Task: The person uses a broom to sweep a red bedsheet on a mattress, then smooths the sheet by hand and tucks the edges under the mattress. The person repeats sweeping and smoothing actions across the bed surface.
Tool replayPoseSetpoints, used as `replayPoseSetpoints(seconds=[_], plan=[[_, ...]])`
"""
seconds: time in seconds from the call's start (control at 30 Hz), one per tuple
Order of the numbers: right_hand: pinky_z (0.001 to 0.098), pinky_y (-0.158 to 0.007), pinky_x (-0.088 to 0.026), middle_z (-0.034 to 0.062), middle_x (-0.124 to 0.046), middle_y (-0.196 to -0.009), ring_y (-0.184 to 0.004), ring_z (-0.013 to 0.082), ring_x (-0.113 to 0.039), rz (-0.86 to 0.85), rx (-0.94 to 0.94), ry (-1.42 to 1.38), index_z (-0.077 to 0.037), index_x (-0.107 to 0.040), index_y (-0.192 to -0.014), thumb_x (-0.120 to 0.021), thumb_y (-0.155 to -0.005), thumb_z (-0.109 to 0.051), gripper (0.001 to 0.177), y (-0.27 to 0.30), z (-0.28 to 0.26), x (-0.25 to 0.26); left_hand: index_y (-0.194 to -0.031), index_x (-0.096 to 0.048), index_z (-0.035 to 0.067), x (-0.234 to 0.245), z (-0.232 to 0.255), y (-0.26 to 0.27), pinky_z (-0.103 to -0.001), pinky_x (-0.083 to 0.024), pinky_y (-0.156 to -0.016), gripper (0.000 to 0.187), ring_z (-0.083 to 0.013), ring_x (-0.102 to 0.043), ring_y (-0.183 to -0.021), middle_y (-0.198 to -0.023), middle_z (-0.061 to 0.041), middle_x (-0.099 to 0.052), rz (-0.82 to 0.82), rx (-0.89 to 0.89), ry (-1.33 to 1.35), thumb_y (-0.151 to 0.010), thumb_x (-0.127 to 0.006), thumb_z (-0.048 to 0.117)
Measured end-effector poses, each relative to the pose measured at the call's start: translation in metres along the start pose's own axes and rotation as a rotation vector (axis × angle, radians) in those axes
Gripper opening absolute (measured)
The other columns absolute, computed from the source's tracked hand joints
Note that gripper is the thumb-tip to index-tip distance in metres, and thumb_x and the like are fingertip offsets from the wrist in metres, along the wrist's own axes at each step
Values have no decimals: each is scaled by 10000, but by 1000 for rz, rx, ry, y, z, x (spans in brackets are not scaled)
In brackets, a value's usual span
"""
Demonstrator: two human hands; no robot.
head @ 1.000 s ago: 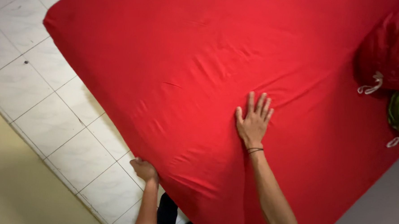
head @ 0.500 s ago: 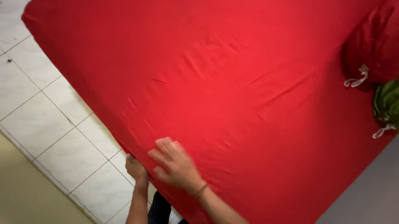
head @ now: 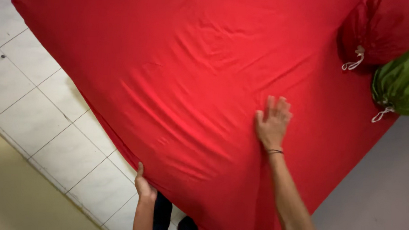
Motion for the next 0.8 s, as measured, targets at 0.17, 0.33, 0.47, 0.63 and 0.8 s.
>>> replayPoseSetpoints(seconds=[0.17,0.33,0.47,0.63,0.8], plan=[[604,-1261,-123,179,-157,-1718,-1578,435,-140,-84,369,-92,-294,-342,-1617,-563,-958,-480,719,70,-202,-8,-1473,-478,5,9,-9,-20,-471,-488,-1065,663,-343,-584,-1266,-1450,-173,-572,98,-138,-156,-1038,-457,506],[596,-1225,-189,213,-226,-1676,-1534,441,-205,-201,623,-268,-212,-433,-1582,-541,-977,-517,686,187,-321,-11,-1317,-626,-38,0,-3,-19,-392,-567,-903,639,-299,-705,-1064,-1240,-183,-724,120,-678,-503,-1104,-407,524],[480,-1292,-241,122,-344,-1703,-1584,326,-288,-77,772,-33,-193,-500,-1578,-516,-1050,-440,583,254,-340,-16,-1184,-618,-58,-12,3,15,-395,-590,-747,622,-295,-707,-928,-1110,-195,-721,-2,-1046,-777,-1058,-486,537],[450,-1369,-275,74,-436,-1701,-1638,254,-350,-42,537,-356,-255,-547,-1484,-573,-1093,-313,396,283,-279,15,-1118,-686,-55,-3,1,-7,-397,-551,-823,732,-290,-707,-933,-1056,-168,-746,171,-697,-566,-1049,-411,620],[569,-1207,-211,253,-287,-1620,-1506,419,-248,-65,273,-179,-19,-343,-1550,-643,-913,-554,884,266,-172,23,-1122,-721,-40,20,-29,-26,-386,-536,-890,807,-273,-708,-959,-1067,-138,-758,259,-375,-427,-996,-387,684]])
Point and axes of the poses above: each hand's wrist, its own y-axis away from the middle knuckle, its own x-axis out of the back of the hand, z = x × y, the point moved 10 cm from there along -y, towards the middle knuckle
